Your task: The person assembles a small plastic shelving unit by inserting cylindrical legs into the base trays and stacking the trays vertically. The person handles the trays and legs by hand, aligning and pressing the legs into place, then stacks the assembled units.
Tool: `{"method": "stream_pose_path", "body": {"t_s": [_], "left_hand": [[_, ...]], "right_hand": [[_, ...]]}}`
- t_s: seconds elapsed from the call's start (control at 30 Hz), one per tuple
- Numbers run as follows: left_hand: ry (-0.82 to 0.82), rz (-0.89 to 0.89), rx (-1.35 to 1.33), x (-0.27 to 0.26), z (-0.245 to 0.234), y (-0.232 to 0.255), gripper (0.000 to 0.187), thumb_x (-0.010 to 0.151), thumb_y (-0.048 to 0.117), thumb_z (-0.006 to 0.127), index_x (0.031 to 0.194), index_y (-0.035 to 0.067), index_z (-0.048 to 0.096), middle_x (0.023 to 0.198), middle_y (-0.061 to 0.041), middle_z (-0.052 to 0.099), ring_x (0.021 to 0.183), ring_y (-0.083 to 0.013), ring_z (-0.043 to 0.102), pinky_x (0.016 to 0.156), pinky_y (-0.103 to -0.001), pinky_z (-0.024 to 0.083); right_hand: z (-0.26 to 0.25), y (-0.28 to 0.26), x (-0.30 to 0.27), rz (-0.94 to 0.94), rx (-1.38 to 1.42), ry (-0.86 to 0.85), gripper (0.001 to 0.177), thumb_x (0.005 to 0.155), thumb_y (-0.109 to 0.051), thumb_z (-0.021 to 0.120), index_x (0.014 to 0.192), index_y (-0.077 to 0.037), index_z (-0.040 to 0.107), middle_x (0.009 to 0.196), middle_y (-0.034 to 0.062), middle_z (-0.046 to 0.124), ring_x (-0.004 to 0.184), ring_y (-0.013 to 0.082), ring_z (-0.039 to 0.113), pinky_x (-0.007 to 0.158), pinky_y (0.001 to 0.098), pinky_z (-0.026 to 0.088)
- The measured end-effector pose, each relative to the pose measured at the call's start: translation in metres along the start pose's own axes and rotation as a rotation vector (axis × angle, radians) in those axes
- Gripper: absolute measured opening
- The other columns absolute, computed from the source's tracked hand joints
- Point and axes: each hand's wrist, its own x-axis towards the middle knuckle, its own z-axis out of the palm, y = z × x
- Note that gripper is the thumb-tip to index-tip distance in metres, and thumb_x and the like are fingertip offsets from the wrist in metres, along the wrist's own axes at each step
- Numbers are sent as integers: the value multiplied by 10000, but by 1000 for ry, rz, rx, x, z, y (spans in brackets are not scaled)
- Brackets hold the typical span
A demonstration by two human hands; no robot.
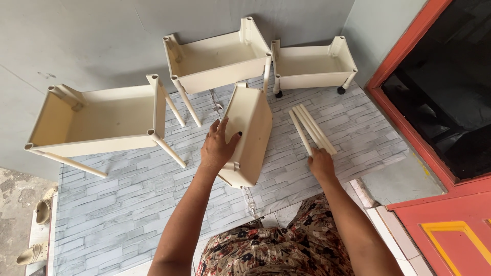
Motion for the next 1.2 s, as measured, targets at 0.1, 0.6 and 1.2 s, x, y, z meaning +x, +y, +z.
{"method": "stream_pose_path", "body": {"t_s": [0.1, 0.6, 1.2], "left_hand": [[58, 20, -53, -1, 5, -9, 705, 902, 476, 683, 1504, 191, 451, 1533, -185, 432, 1353, -378, 501, 1029, -484, 506], [172, 374, -804, -53, 0, 58, 263, 1023, 219, 573, 1250, 87, 596, 1360, -112, 635, 1479, -339, 466, 1181, -487, 404], [-17, 460, -1186, -99, -5, 91, 227, 1029, 239, 610, 1178, 72, 644, 1215, -93, 736, 1456, -317, 495, 1235, -528, 366]], "right_hand": [[-1, -5, -12, 85, 172, 1, 361, 941, -154, 681, 1288, -54, 683, 1049, 196, 692, 918, 319, 696, 842, 412, 579], [-82, -84, -104, -345, 983, 240, 316, 992, -31, 611, 1303, 23, 627, 1167, 118, 667, 1072, 207, 693, 970, 321, 587], [-136, -94, -130, -389, 603, 506, 258, 934, -25, 690, 1190, -50, 671, 1150, 108, 681, 1032, 196, 722, 905, 317, 630]]}}
